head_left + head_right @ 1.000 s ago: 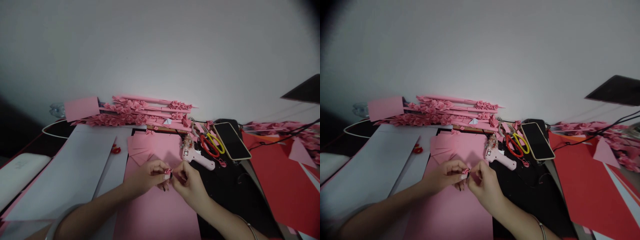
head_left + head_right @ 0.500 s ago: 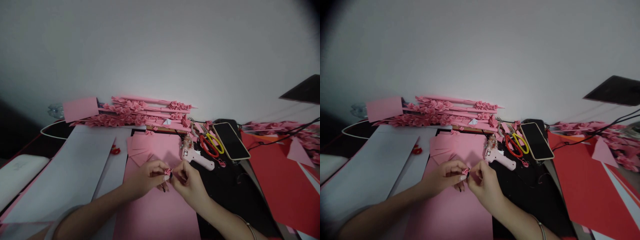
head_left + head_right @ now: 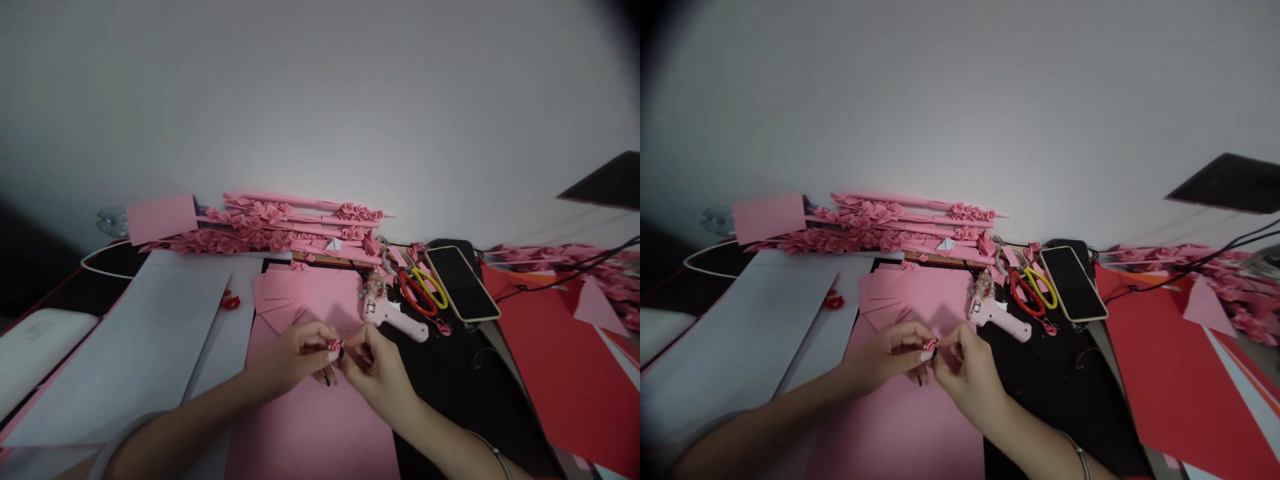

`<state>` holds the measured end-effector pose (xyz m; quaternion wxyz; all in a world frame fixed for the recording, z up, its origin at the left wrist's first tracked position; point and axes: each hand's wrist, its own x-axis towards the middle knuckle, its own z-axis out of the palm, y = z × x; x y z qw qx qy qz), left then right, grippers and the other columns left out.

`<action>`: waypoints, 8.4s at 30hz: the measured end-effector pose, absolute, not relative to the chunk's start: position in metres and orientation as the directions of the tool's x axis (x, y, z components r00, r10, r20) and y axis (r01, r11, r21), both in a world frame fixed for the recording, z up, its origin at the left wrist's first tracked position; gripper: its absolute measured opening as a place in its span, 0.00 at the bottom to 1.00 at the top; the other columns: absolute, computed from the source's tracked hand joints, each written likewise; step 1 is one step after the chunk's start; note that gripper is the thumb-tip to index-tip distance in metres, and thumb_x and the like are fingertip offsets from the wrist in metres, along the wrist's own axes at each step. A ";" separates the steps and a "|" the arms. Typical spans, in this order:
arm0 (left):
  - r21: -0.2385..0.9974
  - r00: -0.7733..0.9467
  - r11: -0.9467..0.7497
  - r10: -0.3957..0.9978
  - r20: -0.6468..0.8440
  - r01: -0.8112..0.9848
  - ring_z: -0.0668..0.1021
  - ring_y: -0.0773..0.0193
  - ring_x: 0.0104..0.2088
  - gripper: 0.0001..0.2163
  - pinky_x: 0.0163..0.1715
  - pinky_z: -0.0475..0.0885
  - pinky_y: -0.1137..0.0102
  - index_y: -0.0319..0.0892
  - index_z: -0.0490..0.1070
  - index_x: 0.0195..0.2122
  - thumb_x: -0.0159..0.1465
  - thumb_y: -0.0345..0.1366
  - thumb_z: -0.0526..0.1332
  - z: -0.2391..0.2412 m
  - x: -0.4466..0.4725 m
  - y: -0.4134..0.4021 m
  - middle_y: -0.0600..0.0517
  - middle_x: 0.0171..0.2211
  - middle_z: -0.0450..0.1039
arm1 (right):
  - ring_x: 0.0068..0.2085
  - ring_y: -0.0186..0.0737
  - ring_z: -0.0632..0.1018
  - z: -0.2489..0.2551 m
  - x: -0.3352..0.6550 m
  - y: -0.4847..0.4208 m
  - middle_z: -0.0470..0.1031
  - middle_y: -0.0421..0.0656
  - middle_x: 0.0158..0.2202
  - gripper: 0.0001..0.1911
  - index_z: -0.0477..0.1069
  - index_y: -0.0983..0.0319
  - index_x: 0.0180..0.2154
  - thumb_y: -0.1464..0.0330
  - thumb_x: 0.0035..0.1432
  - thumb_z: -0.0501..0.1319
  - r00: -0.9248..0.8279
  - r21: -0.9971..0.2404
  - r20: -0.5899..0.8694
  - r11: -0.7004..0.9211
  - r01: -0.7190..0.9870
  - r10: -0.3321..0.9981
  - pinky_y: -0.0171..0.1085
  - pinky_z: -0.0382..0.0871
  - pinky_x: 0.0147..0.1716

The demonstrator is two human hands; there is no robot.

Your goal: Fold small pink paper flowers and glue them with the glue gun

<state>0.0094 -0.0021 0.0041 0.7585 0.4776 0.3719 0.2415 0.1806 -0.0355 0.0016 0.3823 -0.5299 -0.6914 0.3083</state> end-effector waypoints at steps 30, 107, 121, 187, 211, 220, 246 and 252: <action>0.924 0.570 0.382 0.759 -0.314 0.000 0.78 0.64 0.25 0.09 0.29 0.72 0.69 0.39 0.67 0.34 0.59 0.39 0.63 0.001 0.010 -0.003 0.54 0.24 0.73 | 0.23 0.32 0.60 0.005 0.182 -0.035 0.57 0.33 0.21 0.03 0.65 0.61 0.30 0.74 0.55 0.57 -0.152 -0.830 0.166 0.221 0.512 0.974 0.31 0.54 0.21; 0.922 0.541 0.387 0.772 -0.332 0.013 0.79 0.66 0.26 0.11 0.28 0.72 0.72 0.40 0.69 0.32 0.61 0.44 0.61 -0.010 0.004 0.003 0.52 0.28 0.77 | 0.20 0.32 0.64 0.014 0.200 -0.025 0.63 0.37 0.16 0.22 0.62 0.61 0.19 0.67 0.65 0.51 -0.249 -0.804 0.180 0.288 0.521 0.952 0.33 0.57 0.21; 0.915 0.546 0.403 0.768 -0.334 -0.006 0.79 0.66 0.25 0.10 0.28 0.72 0.71 0.40 0.68 0.33 0.60 0.42 0.62 -0.009 0.004 0.003 0.52 0.29 0.77 | 0.27 0.36 0.69 0.015 0.203 -0.026 0.71 0.43 0.29 0.10 0.67 0.62 0.30 0.69 0.64 0.53 -0.130 -0.832 0.256 0.287 0.474 0.958 0.35 0.62 0.27; 0.967 0.535 0.078 0.821 -0.200 0.241 0.75 0.67 0.26 0.05 0.28 0.67 0.75 0.38 0.74 0.28 0.58 0.33 0.62 -0.003 0.003 -0.003 0.54 0.23 0.75 | 0.27 0.35 0.65 -0.001 0.183 -0.030 0.64 0.38 0.25 0.08 0.64 0.61 0.27 0.72 0.59 0.57 -0.201 -0.910 0.132 0.199 0.365 0.971 0.34 0.57 0.26; 0.930 0.428 -0.154 0.904 -0.004 0.335 0.74 0.65 0.26 0.06 0.27 0.66 0.74 0.39 0.77 0.27 0.58 0.32 0.61 -0.002 -0.009 0.011 0.53 0.23 0.74 | 0.23 0.31 0.58 -0.004 0.172 0.005 0.58 0.33 0.21 0.23 0.61 0.60 0.25 0.49 0.53 0.63 -0.313 -0.997 -0.049 -0.028 0.069 0.949 0.32 0.51 0.22; 0.928 0.452 -0.150 0.892 -0.022 0.340 0.75 0.65 0.26 0.05 0.27 0.67 0.73 0.40 0.78 0.29 0.58 0.32 0.61 0.001 -0.007 0.007 0.52 0.24 0.76 | 0.20 0.28 0.56 -0.001 0.178 0.000 0.58 0.32 0.19 0.24 0.61 0.61 0.25 0.48 0.52 0.63 -0.350 -0.995 -0.101 -0.095 0.035 0.931 0.31 0.48 0.19; 0.980 0.418 0.194 0.888 -0.193 0.040 0.78 0.64 0.34 0.08 0.39 0.73 0.68 0.37 0.73 0.34 0.54 0.34 0.67 -0.004 -0.003 0.008 0.50 0.32 0.76 | 0.21 0.29 0.62 -0.007 0.183 0.004 0.64 0.34 0.22 0.15 0.66 0.62 0.32 0.57 0.55 0.64 -0.347 -0.991 -0.104 -0.127 -0.045 0.932 0.31 0.55 0.20; 0.977 0.442 0.202 0.872 -0.211 0.067 0.80 0.62 0.34 0.09 0.39 0.74 0.66 0.39 0.69 0.32 0.52 0.31 0.67 -0.004 -0.003 0.005 0.50 0.30 0.77 | 0.24 0.32 0.66 -0.005 0.178 -0.003 0.64 0.35 0.23 0.06 0.67 0.61 0.30 0.67 0.54 0.62 -0.302 -0.992 -0.026 0.013 0.128 0.953 0.33 0.59 0.24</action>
